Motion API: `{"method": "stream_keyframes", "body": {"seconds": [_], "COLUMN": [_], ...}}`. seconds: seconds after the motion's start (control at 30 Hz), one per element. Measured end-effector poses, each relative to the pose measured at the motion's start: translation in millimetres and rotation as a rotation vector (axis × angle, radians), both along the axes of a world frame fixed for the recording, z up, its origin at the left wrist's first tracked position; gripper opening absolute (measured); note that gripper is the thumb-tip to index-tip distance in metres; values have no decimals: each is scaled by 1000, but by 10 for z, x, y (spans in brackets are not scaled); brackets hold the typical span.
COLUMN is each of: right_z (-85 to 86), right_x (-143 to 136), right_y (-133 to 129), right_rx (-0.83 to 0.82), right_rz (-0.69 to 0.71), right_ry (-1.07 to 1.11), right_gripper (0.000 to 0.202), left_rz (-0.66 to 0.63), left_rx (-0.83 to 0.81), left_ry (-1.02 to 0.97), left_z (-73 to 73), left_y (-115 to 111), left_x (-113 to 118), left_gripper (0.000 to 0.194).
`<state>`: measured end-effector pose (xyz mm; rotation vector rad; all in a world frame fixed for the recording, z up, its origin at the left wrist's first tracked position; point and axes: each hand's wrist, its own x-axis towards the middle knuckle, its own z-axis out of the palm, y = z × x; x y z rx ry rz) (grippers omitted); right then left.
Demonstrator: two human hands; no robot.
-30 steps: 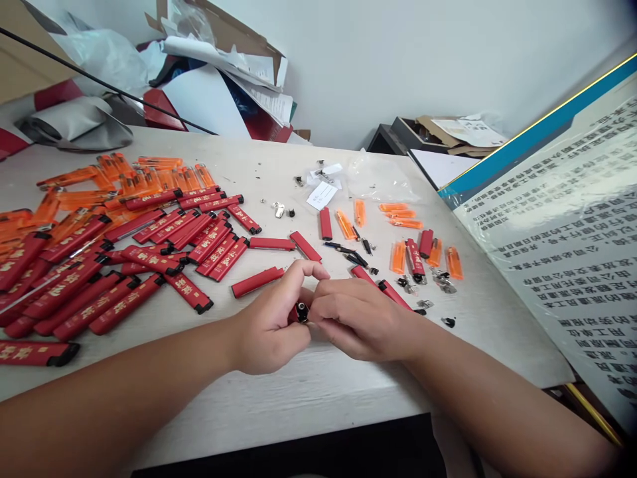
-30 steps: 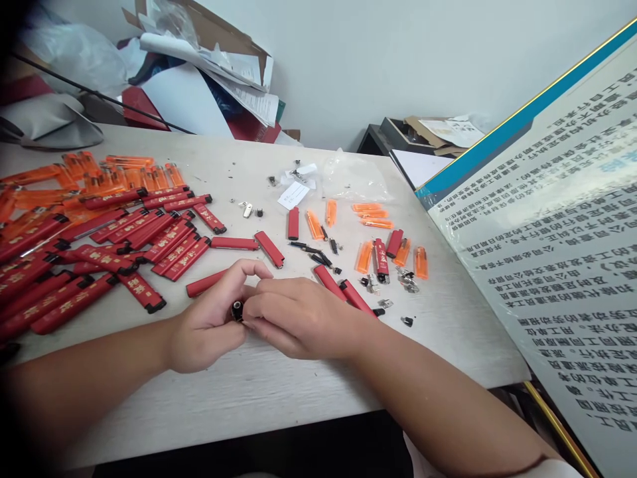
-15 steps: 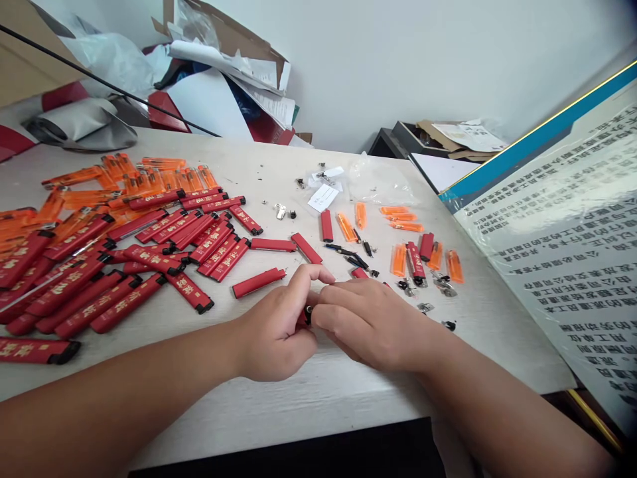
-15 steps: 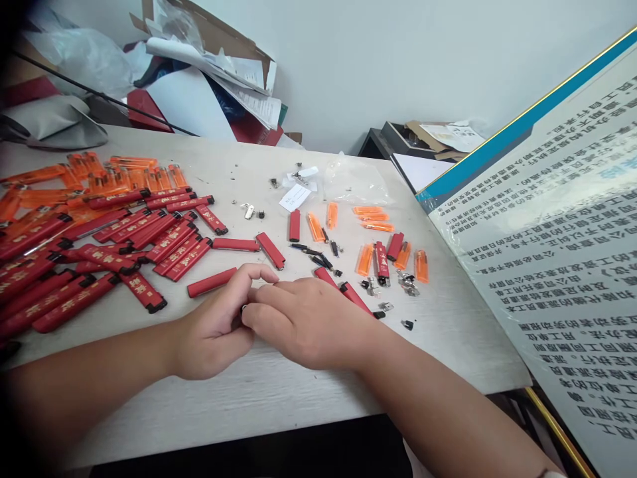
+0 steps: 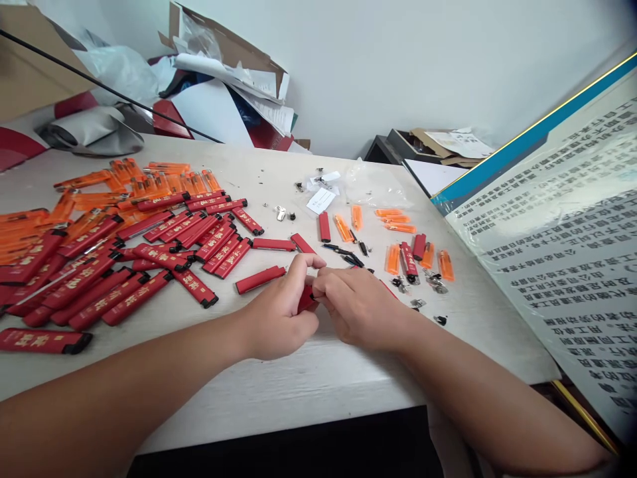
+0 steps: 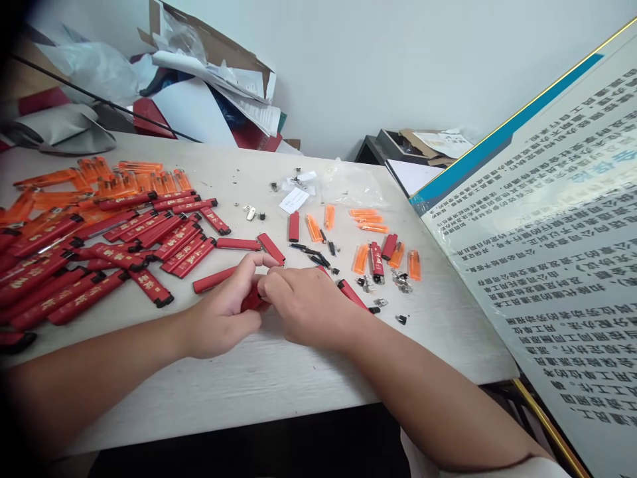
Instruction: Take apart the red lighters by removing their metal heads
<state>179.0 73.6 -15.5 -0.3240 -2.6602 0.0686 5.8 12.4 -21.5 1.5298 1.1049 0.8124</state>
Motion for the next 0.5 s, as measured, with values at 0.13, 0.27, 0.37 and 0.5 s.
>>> {"method": "stream_keyframes", "body": {"seconds": [0.13, 0.27, 0.37, 0.5], "right_z": [14, 10, 1, 0], "right_x": [-9, -13, -17, -15], "right_y": [-10, -28, -30, 1], "right_rx": [-110, -153, -159, -200], "right_rz": [-30, -39, -38, -7], "right_ry": [1, 38, 55, 61], "right_gripper": [17, 18, 19, 18], "left_rz": [33, 32, 31, 45], "left_rx": [45, 48, 44, 45], "left_ry": [5, 43, 45, -5], "left_z": [-46, -22, -6, -53], "left_y": [1, -14, -21, -17], "left_x": [5, 8, 6, -1], "left_gripper": [56, 58, 58, 57]}}
